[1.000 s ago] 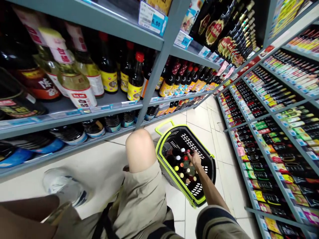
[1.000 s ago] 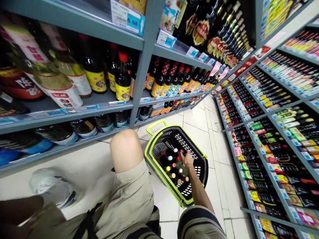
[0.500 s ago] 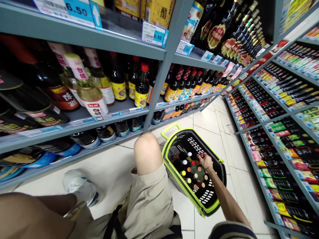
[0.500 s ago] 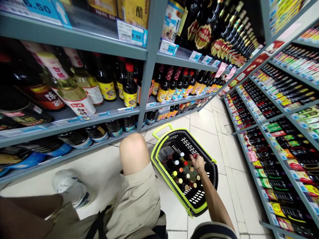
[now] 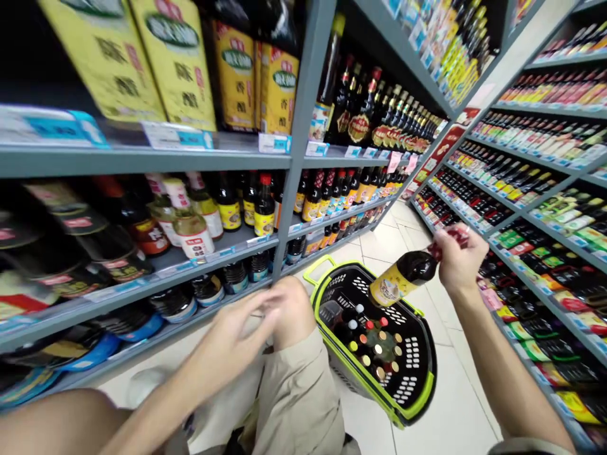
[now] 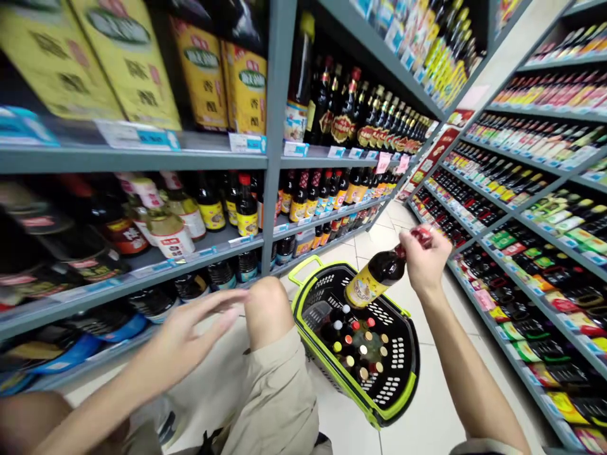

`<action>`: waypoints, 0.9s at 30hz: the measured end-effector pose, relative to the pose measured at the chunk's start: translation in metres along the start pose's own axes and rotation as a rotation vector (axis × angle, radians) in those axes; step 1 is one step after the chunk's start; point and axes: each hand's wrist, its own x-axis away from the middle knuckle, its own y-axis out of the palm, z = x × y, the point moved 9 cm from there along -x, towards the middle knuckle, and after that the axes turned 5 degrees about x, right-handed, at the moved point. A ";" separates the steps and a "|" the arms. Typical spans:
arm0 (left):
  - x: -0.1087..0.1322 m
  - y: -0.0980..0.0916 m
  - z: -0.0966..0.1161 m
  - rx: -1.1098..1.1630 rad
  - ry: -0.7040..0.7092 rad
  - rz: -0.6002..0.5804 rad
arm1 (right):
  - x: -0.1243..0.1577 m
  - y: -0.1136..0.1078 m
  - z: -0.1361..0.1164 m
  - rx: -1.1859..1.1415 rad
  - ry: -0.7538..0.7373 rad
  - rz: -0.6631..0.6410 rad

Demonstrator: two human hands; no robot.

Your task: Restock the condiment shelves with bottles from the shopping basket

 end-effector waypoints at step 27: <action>0.051 -0.104 -0.152 0.703 -0.348 0.366 | 0.267 0.428 -0.140 -0.920 0.114 -1.261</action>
